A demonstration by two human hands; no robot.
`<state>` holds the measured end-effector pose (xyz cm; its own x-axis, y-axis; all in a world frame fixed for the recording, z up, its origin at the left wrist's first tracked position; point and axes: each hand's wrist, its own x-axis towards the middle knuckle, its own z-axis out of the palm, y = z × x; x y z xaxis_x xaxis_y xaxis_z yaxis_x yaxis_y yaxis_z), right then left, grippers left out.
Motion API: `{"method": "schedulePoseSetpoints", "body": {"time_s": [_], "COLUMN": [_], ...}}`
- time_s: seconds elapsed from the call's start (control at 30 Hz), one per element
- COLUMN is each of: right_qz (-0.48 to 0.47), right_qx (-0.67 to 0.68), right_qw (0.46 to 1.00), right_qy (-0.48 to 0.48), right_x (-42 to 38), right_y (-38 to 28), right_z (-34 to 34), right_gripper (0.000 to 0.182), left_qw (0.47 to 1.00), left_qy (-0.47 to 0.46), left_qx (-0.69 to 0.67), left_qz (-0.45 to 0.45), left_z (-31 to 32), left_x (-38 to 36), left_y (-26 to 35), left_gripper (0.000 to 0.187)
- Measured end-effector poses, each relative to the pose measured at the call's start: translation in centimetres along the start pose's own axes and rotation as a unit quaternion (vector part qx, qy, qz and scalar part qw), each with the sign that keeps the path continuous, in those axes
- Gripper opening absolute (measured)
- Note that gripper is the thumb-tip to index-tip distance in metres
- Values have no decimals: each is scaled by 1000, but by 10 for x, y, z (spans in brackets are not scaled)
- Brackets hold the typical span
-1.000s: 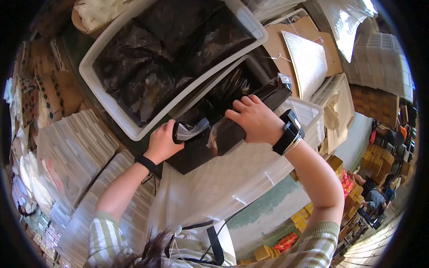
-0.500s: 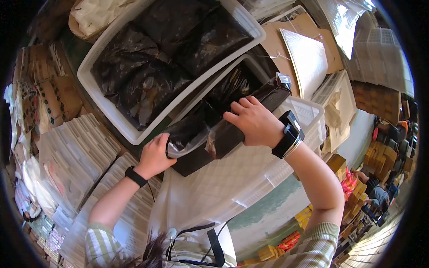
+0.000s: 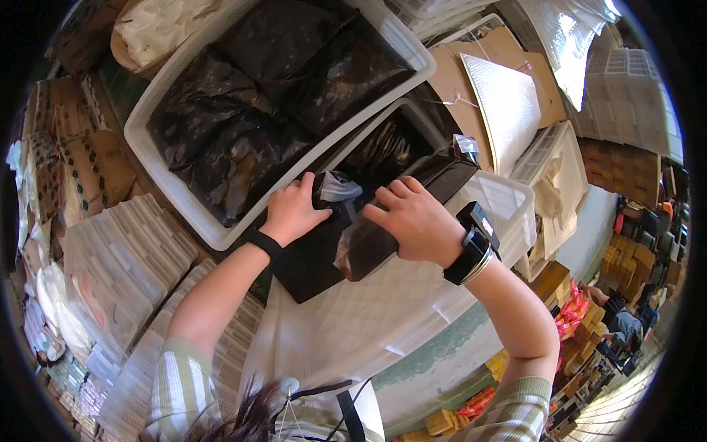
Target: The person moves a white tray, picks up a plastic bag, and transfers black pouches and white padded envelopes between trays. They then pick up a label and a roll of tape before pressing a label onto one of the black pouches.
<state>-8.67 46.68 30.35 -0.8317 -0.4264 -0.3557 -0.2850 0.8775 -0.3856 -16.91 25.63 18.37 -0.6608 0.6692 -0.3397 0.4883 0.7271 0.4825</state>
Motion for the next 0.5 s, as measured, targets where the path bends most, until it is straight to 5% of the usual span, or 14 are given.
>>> {"method": "schedulePoseSetpoints", "body": {"time_s": [0.5], "right_qz": [-7], "right_qx": [5], "right_qw": [1000], "right_qy": [0], "right_x": [-1], "right_y": [3], "right_z": [5], "right_gripper": [47], "left_qw": [991], "left_qy": [36], "left_qx": [126], "left_qz": [15], "left_z": [51], "left_x": [38], "left_y": [30], "left_gripper": [62]}}
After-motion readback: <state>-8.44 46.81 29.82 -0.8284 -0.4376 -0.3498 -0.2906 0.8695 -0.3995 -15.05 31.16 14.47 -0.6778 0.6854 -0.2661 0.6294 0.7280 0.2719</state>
